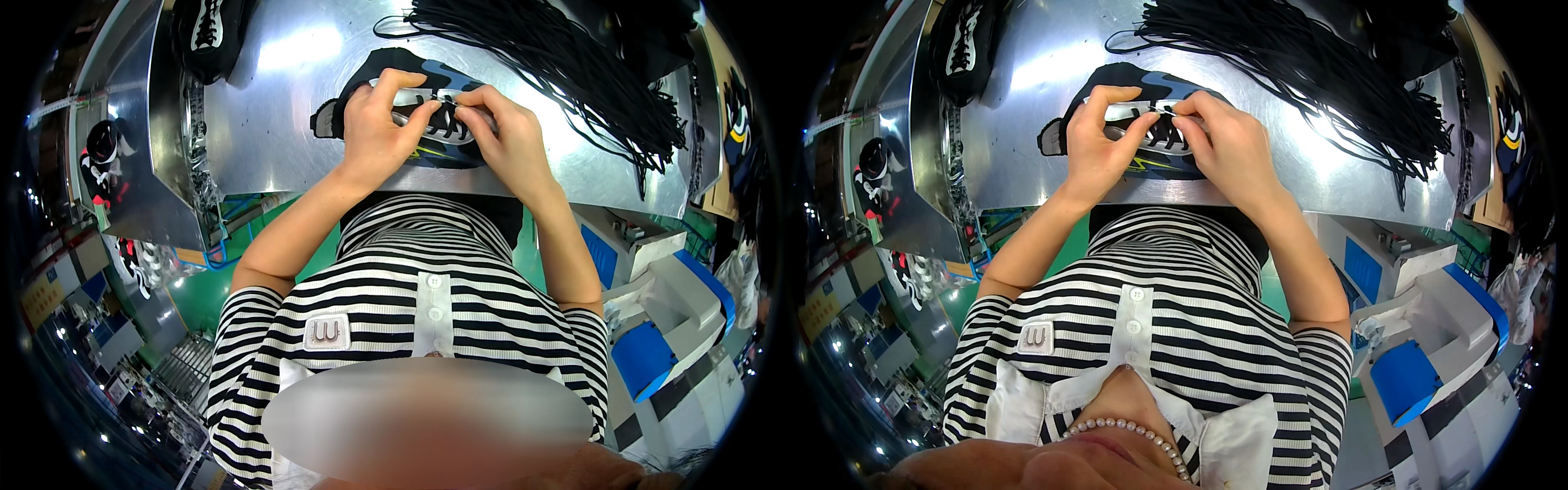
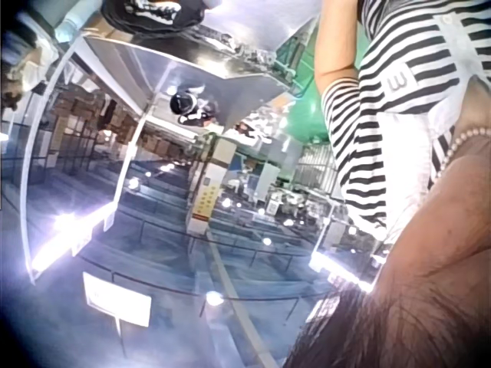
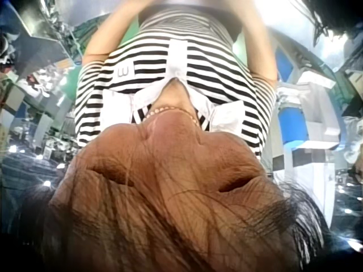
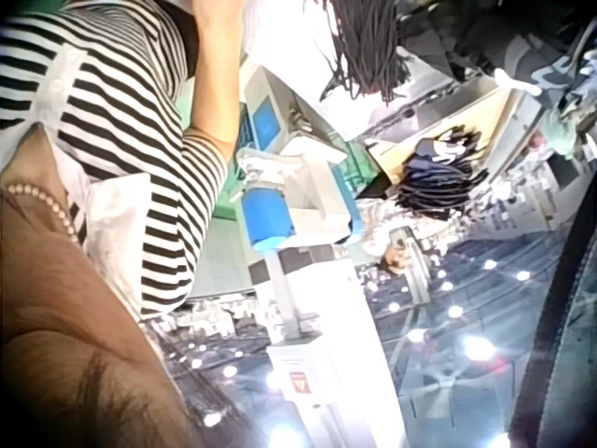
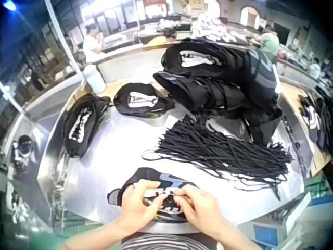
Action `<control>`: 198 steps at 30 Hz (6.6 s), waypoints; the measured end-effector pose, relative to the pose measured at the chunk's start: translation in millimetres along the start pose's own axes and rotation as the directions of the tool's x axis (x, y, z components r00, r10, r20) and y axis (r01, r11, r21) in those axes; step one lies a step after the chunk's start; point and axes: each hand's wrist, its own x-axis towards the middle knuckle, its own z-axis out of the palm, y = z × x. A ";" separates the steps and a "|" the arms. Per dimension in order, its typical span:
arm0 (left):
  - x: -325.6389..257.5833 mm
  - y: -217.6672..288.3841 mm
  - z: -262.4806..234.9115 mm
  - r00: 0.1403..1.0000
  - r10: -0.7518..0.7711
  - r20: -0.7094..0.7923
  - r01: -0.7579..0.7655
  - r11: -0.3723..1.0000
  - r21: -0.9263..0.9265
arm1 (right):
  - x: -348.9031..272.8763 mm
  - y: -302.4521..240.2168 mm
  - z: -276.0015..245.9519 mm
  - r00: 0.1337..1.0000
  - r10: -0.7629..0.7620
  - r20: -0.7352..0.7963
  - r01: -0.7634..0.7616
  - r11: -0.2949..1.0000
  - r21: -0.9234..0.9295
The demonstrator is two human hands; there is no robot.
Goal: The person laces shoe uppers by threading black laces through the eyelets and pulling them tight by hand.
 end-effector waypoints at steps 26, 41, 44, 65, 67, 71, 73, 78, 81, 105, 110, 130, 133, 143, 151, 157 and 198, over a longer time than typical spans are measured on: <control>13.2 3.1 -10.4 0.946 -0.224 0.237 0.309 0.847 -0.433 | 12.9 -2.7 -18.1 0.993 0.058 -0.106 -0.065 0.995 -0.069; 29.7 -2.8 -25.4 0.814 -0.271 0.513 0.546 0.658 -0.518 | 8.1 8.8 17.4 0.909 -0.394 -0.136 0.348 0.897 -0.273; 30.6 -2.5 -22.1 0.830 -0.278 0.483 0.527 0.672 -0.520 | 14.3 13.0 17.0 0.882 -0.453 -0.128 0.390 0.855 -0.341; 18.5 14.7 -52.0 0.851 -0.154 0.502 0.249 0.960 -0.128 | -32.9 5.4 12.8 0.907 0.419 0.033 -0.380 0.785 0.489; 9.7 12.4 -48.5 0.878 -0.011 0.479 0.077 0.990 -0.118 | -29.7 10.0 15.2 0.922 0.374 0.099 -0.380 0.828 0.412; 0.7 3.5 -35.6 0.930 0.051 0.363 -0.007 0.992 -0.122 | -18.8 -1.5 38.9 0.949 0.312 0.052 -0.314 0.909 0.275; -1.0 -1.4 -35.9 0.933 0.034 0.358 -0.019 0.999 -0.048 | -16.5 -1.6 43.9 0.946 0.323 0.027 -0.310 0.877 0.367; 2.4 2.6 -40.2 0.929 0.046 0.367 -0.072 0.996 0.059 | -3.9 -9.7 44.5 0.945 0.328 0.001 -0.252 0.722 0.645; 6.1 5.9 -44.9 0.899 -0.072 0.432 0.098 0.994 -0.039 | 2.3 -6.5 51.0 0.929 0.369 -0.027 -0.254 0.689 0.679; -3.8 0.0 -33.4 0.915 0.259 0.311 -0.306 0.946 0.112 | -18.0 -12.4 31.6 0.971 0.216 0.098 -0.235 0.939 0.252; -10.2 2.9 -26.5 0.858 0.388 0.336 -0.440 0.894 0.091 | -17.5 -13.4 39.5 0.955 0.284 0.089 -0.297 0.922 0.250; 0.8 0.6 -48.1 0.886 0.185 0.425 -0.274 0.949 0.157 | 24.2 22.2 20.8 0.975 0.126 -0.181 -0.116 0.991 0.065; 2.1 8.4 -40.8 0.927 0.161 0.338 -0.213 0.969 0.124 | 23.6 20.2 21.4 0.970 0.148 -0.191 -0.122 0.983 0.141; 27.0 -12.4 -21.2 0.955 -0.162 0.249 0.172 0.985 -0.017 | 17.4 2.4 37.1 0.971 0.160 -0.179 -0.163 0.987 0.001; 23.4 -17.5 -17.1 0.952 -0.203 0.227 0.232 0.967 -0.109 | 20.5 6.3 32.6 0.976 0.200 -0.082 -0.191 0.975 0.110; 0.3 7.9 -45.4 0.931 0.346 0.119 -0.359 0.927 0.107 | 15.6 18.2 16.3 0.970 0.152 -0.188 -0.097 0.957 0.274; 208.8 -219.6 -96.7 0.960 0.208 -0.185 -0.035 0.750 0.661 | 100.1 27.5 82.1 0.949 -0.306 0.070 0.304 0.840 -0.448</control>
